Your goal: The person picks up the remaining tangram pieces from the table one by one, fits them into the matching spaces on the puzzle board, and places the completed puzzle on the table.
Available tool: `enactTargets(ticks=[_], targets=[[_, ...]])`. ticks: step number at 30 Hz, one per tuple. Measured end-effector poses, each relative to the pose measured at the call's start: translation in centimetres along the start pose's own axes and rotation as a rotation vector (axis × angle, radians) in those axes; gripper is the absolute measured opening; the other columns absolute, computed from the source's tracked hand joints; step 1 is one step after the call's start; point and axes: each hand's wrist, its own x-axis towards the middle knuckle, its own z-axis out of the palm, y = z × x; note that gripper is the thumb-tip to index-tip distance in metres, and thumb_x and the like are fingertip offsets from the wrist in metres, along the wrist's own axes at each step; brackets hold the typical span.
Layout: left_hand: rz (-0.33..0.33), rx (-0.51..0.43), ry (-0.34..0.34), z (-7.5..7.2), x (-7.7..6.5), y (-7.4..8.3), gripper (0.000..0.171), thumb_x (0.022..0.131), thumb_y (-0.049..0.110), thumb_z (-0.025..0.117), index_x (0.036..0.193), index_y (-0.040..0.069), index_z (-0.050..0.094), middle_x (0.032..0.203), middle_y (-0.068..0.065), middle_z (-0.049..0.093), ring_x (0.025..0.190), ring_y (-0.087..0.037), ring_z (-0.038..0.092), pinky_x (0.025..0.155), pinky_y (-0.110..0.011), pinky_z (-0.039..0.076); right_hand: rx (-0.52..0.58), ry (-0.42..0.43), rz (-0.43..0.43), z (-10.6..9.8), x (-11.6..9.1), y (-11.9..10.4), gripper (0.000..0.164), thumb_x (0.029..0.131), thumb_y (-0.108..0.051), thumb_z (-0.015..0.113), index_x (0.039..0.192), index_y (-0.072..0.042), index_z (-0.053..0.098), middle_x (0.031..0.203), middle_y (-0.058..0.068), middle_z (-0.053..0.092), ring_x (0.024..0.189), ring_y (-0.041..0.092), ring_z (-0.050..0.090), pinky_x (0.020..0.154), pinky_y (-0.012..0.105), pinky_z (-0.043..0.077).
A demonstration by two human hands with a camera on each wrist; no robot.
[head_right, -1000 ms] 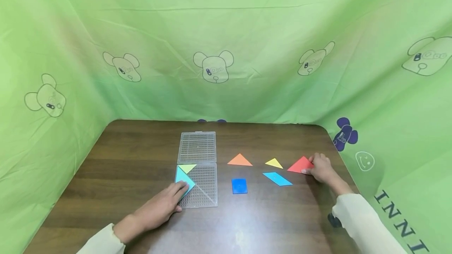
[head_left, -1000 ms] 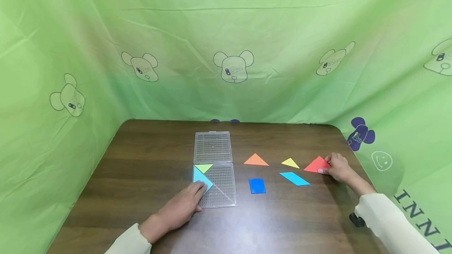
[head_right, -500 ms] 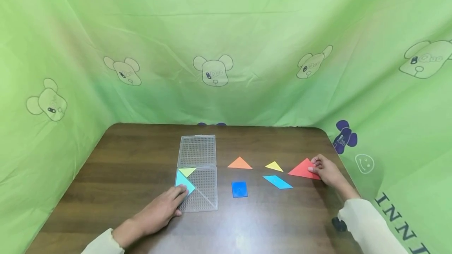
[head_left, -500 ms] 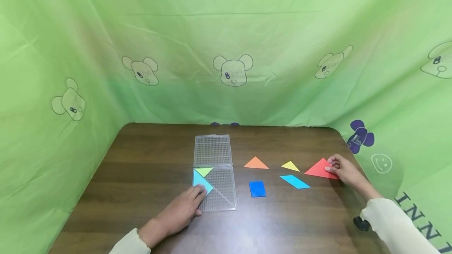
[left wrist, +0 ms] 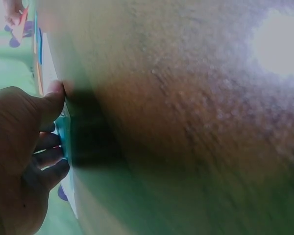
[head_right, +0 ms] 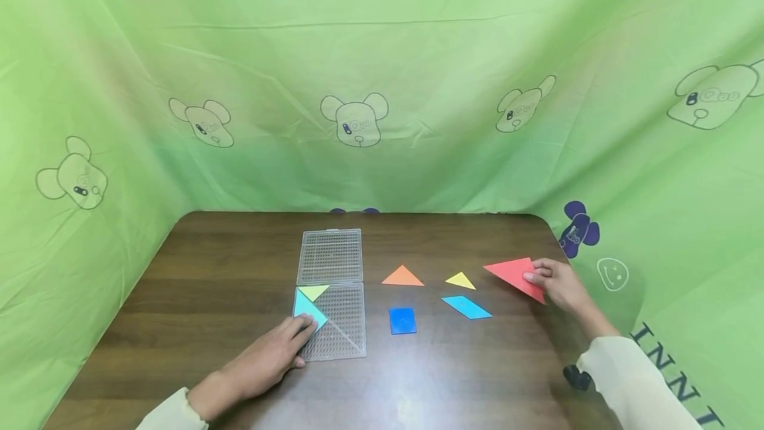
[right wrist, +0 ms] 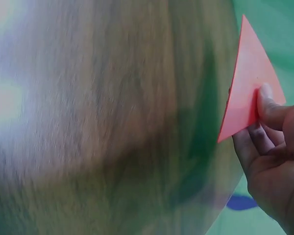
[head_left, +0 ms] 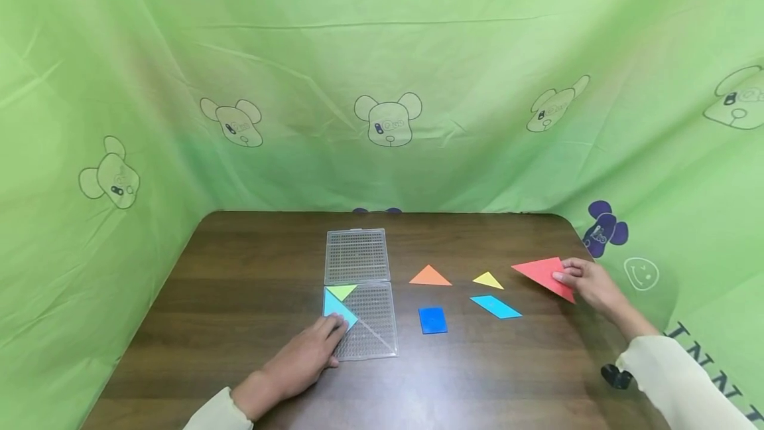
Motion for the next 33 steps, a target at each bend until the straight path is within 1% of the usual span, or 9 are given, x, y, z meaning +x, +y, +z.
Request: enactTargets(ticks=[2, 4, 8, 11, 15, 18, 22, 25, 33], targets=[[-0.008, -0.007, -0.015, -0.1, 0.0, 0.0, 0.06, 0.095, 0.026, 0.071, 0.143, -0.005, 0.055, 0.14, -0.013, 0.054, 0.129, -0.026, 0.055, 0.105, -0.04, 0.053, -0.004, 0.007, 0.024, 0.1, 0.0, -0.7, 0.039, 0.1, -0.015, 0.067, 0.12, 0.017, 0.058, 0.094, 0.011, 0.076, 0.075, -0.009, 0.058, 0.065, 0.016, 0.052], [-0.013, -0.005, -0.027, -0.1, 0.0, 0.0, 0.06, 0.095, 0.026, 0.071, 0.144, -0.004, 0.055, 0.141, -0.014, 0.053, 0.129, -0.026, 0.054, 0.105, -0.04, 0.054, -0.001, 0.007, 0.046, 0.2, 0.0, -1.5, 0.045, 0.1, -0.02, 0.068, 0.123, 0.017, 0.057, 0.096, 0.011, 0.077, 0.074, -0.008, 0.06, 0.065, 0.018, 0.053], [-0.008, 0.002, -0.03, -0.3, -0.1, 0.1, 0.06, 0.095, 0.026, 0.071, 0.145, -0.003, 0.055, 0.142, -0.018, 0.051, 0.131, -0.029, 0.053, 0.104, -0.039, 0.054, 0.097, -0.003, 0.103, 0.8, 0.2, -3.0, 0.053, 0.099, -0.023, 0.07, 0.13, 0.017, 0.054, 0.098, 0.009, 0.079, 0.074, -0.005, 0.064, 0.067, 0.022, 0.058], [-0.006, -0.007, -0.027, -0.4, -0.2, 0.2, 0.06, 0.095, 0.026, 0.07, 0.145, -0.003, 0.054, 0.147, -0.023, 0.048, 0.136, -0.034, 0.051, 0.103, -0.04, 0.055, 0.158, -0.004, 0.117, 1.3, 0.3, -4.1, 0.056, 0.098, -0.022, 0.072, 0.132, 0.018, 0.052, 0.103, 0.014, 0.078, 0.075, -0.003, 0.067, 0.068, 0.024, 0.06], [-0.029, -0.041, -0.046, -0.4, -0.4, 0.2, 0.059, 0.098, 0.026, 0.067, 0.147, -0.003, 0.052, 0.158, -0.027, 0.04, 0.145, -0.041, 0.045, 0.107, -0.045, 0.052, 0.194, -0.001, 0.1, 1.7, 0.4, -5.7, 0.059, 0.097, -0.022, 0.073, 0.134, 0.018, 0.051, 0.107, 0.018, 0.077, 0.077, -0.003, 0.069, 0.07, 0.024, 0.061], [-0.032, -0.061, -0.059, -0.4, -0.5, 0.2, 0.06, 0.099, 0.026, 0.065, 0.148, -0.003, 0.05, 0.161, -0.027, 0.037, 0.148, -0.041, 0.041, 0.111, -0.047, 0.049, 0.25, -0.016, 0.099, 1.9, 0.4, -6.8, 0.06, 0.096, -0.02, 0.074, 0.136, 0.018, 0.05, 0.105, 0.01, 0.078, 0.08, -0.003, 0.07, 0.073, 0.024, 0.062], [-0.011, -0.07, -0.058, -0.3, -0.6, 0.3, 0.06, 0.099, 0.025, 0.064, 0.148, -0.006, 0.048, 0.16, -0.028, 0.039, 0.147, -0.043, 0.041, 0.113, -0.05, 0.046, 0.313, -0.038, 0.103, 2.3, 0.5, -8.1, 0.062, 0.095, -0.018, 0.075, 0.138, 0.018, 0.049, 0.101, -0.003, 0.078, 0.082, -0.003, 0.071, 0.076, 0.025, 0.062], [-0.007, -0.079, -0.064, -0.4, -0.5, 0.3, 0.059, 0.1, 0.024, 0.063, 0.149, -0.007, 0.047, 0.159, -0.029, 0.039, 0.147, -0.043, 0.041, 0.113, -0.051, 0.045, 0.343, -0.048, 0.089, 2.6, 0.5, -9.0, 0.061, 0.094, -0.017, 0.076, 0.137, 0.018, 0.05, 0.099, -0.005, 0.078, 0.082, -0.002, 0.072, 0.076, 0.025, 0.062], [-0.048, -0.121, -0.132, -0.8, -0.2, 0.3, 0.059, 0.104, 0.025, 0.057, 0.151, -0.008, 0.043, 0.161, -0.028, 0.037, 0.15, -0.041, 0.037, 0.117, -0.051, 0.041, 0.364, -0.066, 0.06, 3.3, 0.6, -10.5, 0.054, 0.095, -0.014, 0.075, 0.133, 0.017, 0.053, 0.09, -0.012, 0.076, 0.079, -0.001, 0.07, 0.074, 0.025, 0.062]])
